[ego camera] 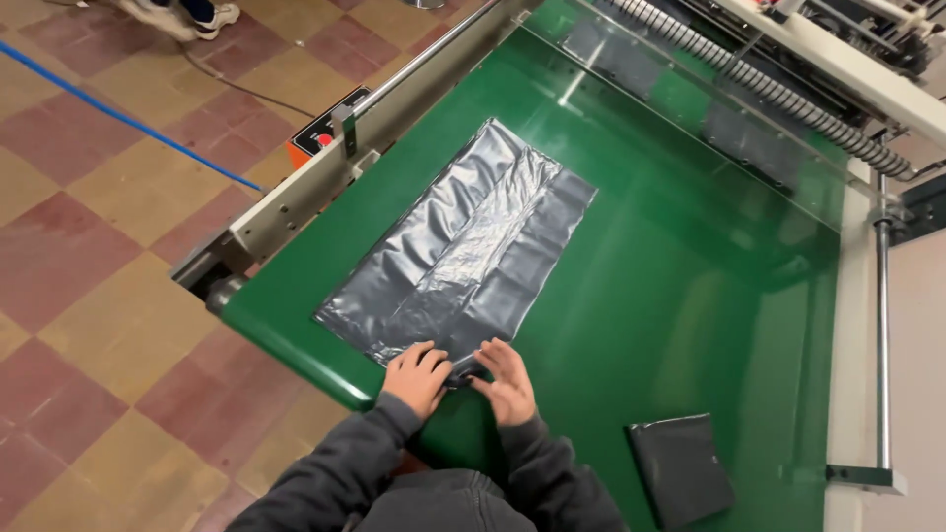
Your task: Folding black plastic bags as they come off the production line and placing them into a red storage crate.
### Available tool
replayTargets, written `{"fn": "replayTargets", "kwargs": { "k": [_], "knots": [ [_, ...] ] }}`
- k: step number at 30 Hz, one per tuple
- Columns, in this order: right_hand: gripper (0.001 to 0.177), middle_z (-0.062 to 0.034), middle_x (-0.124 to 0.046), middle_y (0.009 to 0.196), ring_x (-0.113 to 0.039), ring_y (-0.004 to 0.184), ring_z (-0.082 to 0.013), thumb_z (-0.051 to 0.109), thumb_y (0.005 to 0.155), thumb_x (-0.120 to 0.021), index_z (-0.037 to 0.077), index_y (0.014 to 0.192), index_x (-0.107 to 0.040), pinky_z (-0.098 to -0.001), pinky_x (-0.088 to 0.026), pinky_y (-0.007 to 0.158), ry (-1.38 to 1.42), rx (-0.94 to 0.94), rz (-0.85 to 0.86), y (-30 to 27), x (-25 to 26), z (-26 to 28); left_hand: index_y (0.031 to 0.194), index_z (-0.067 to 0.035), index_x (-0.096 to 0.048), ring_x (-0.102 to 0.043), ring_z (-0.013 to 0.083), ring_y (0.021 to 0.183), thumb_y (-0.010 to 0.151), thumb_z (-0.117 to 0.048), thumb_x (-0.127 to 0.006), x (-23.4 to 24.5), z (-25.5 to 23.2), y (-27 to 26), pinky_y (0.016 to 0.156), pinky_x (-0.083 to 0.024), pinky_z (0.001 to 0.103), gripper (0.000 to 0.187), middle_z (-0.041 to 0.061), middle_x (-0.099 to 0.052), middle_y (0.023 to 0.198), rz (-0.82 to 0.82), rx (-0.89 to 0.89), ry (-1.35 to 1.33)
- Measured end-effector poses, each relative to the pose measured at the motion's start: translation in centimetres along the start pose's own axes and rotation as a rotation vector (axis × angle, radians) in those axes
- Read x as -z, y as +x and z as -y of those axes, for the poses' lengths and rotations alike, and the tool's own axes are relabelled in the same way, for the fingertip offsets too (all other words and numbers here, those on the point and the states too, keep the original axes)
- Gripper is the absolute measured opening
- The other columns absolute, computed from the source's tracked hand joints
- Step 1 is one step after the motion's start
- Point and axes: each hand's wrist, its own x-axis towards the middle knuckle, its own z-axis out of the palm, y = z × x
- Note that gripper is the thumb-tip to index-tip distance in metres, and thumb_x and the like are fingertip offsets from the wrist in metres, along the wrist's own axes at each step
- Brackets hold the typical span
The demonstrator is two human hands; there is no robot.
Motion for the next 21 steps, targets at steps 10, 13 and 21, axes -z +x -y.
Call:
{"fn": "replayTargets", "kwargs": {
  "k": [10,13,21],
  "knots": [
    [0.026,-0.0019,-0.073,0.094,-0.069,0.095,-0.0252,0.008,0.070,-0.080,0.016,0.094,-0.072,-0.0412,-0.046,0.090,-1.339,0.592,-0.026,-4.1,0.3,6.0,0.114,-0.018,-0.064,-0.057,0.0261,0.109,0.074,-0.020,-0.073,7.9,2.9,-0.9,0.080,-0.047,0.046,0.041,-0.001,-0.063,0.114,0.121,-0.154,-0.095],
    [0.025,-0.0065,-0.072,0.089,-0.071,0.080,-0.0213,0.005,0.075,-0.084,0.006,0.097,-0.072,-0.0330,-0.055,0.073,-0.814,0.091,0.006,-9.6,6.0,6.4,0.111,-0.020,-0.065,-0.061,0.0268,0.109,0.079,-0.022,-0.073,10.4,7.0,-0.9,0.082,-0.053,0.044,0.033,-0.002,-0.065,0.112,0.729,-0.014,-0.053],
    [0.034,-0.0045,-0.073,0.102,-0.066,0.091,-0.0143,0.009,0.088,-0.077,-0.001,0.119,-0.069,-0.0322,-0.056,0.083,-0.629,-0.002,-0.518,-0.7,16.0,8.2,0.107,-0.004,-0.070,-0.065,0.0332,0.077,0.089,-0.022,-0.076,4.5,10.2,17.7,0.072,-0.054,0.040,0.026,0.019,-0.069,0.081,0.310,0.232,-0.869]
  ]
}}
